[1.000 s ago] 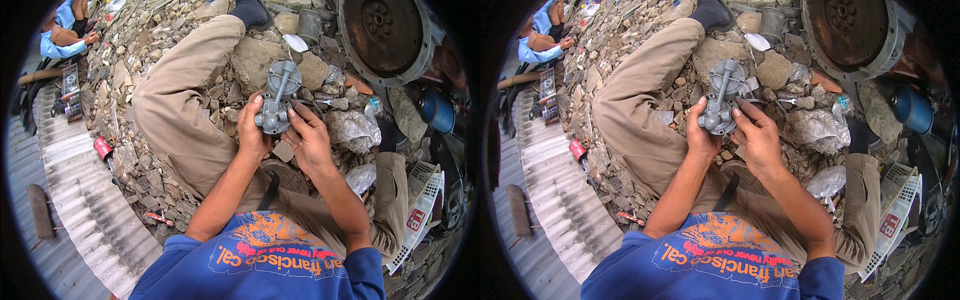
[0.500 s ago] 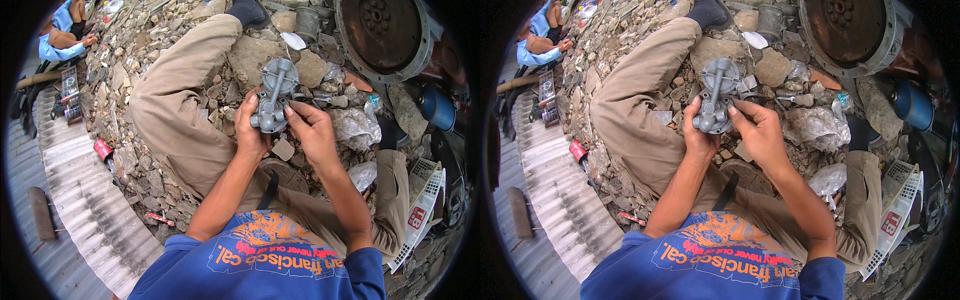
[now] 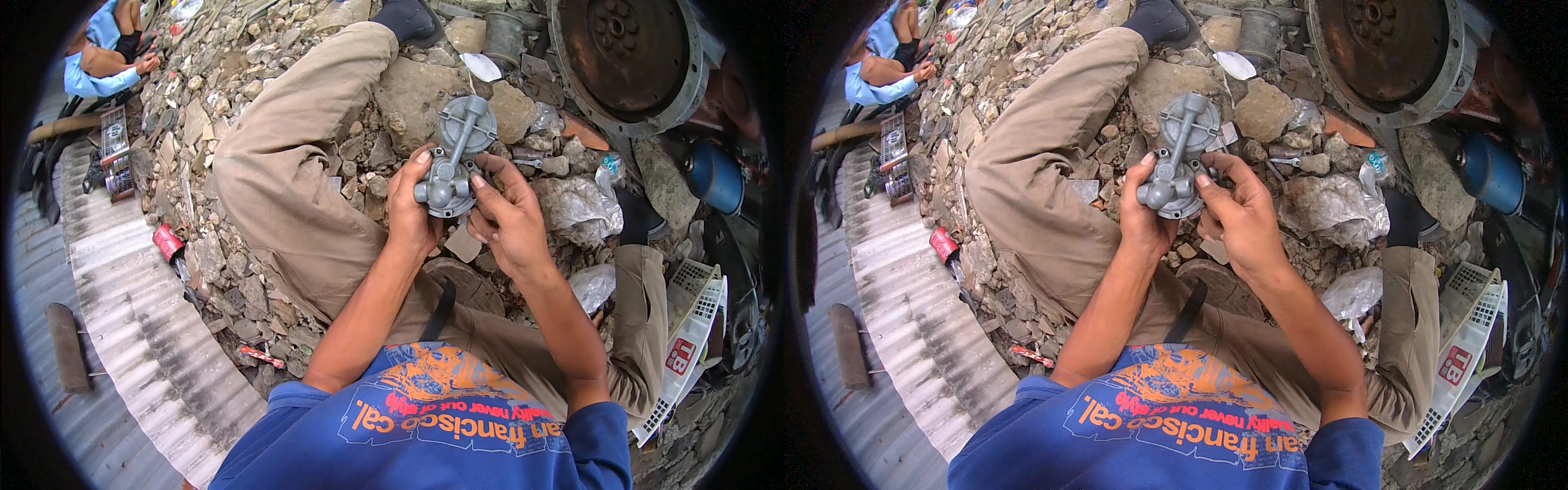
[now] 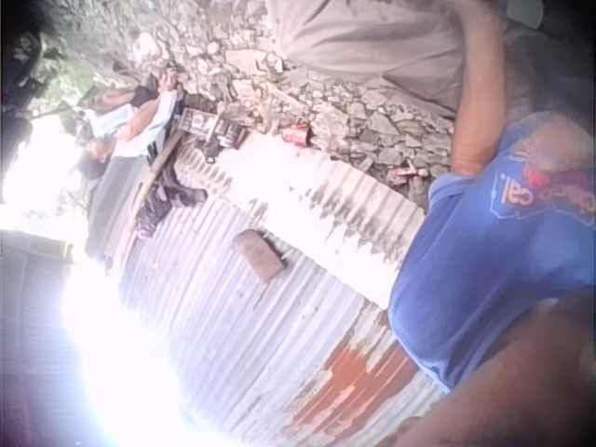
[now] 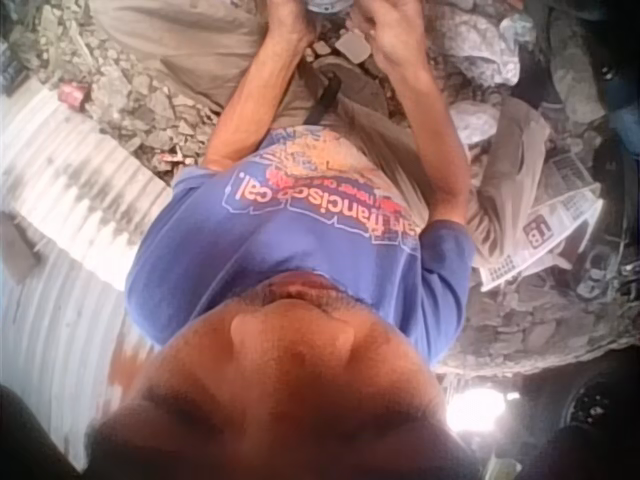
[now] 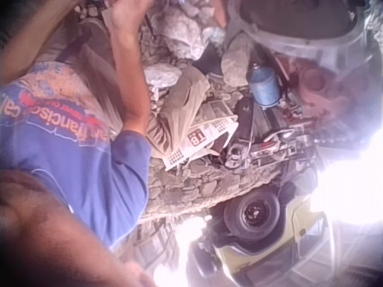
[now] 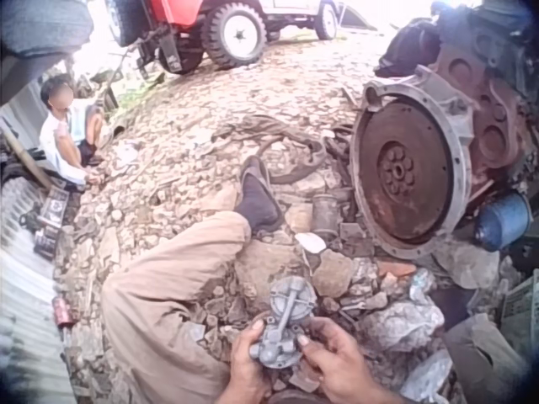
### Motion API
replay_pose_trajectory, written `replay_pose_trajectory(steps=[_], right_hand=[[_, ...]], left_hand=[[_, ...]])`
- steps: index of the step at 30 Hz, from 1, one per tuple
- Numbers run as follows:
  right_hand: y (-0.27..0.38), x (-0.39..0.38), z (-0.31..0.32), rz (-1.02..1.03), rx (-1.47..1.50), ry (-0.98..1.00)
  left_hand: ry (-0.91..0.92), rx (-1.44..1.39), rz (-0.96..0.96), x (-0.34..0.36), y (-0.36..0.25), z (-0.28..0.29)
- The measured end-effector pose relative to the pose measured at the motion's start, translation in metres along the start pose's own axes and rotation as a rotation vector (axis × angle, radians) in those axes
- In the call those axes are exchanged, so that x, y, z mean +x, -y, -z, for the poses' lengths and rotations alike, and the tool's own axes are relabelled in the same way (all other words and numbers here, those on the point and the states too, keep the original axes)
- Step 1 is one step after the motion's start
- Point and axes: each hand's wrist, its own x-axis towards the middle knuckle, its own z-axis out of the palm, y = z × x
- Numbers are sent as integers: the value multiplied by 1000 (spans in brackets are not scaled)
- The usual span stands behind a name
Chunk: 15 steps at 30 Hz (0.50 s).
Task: The person sits on a rocky ground and holds a grey mechanical component, likely a water pump housing. They rotate the object in their hands, inspecting its various sides and internal features, and use a small metal tool to probe or adjust specific areas of the component.
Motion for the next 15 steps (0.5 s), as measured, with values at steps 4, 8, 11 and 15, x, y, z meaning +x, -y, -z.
replay_pose_trajectory(steps=[4, 8, 11, 15], right_hand=[[-2, -2, 0, -36, 3, -17], [-8, 0, 3, 12, -75, -3], [-12, 3, -2, 216, -387, -86], [-8, 6, -7, 451, -660, -157]], left_hand=[[5, 67, -64, -5, -3, -6], [23, 29, -52, -5, -2, -2], [-6, -76, -11, -5, -1, -5], [7, -131, 21, -5, -6, -10]])
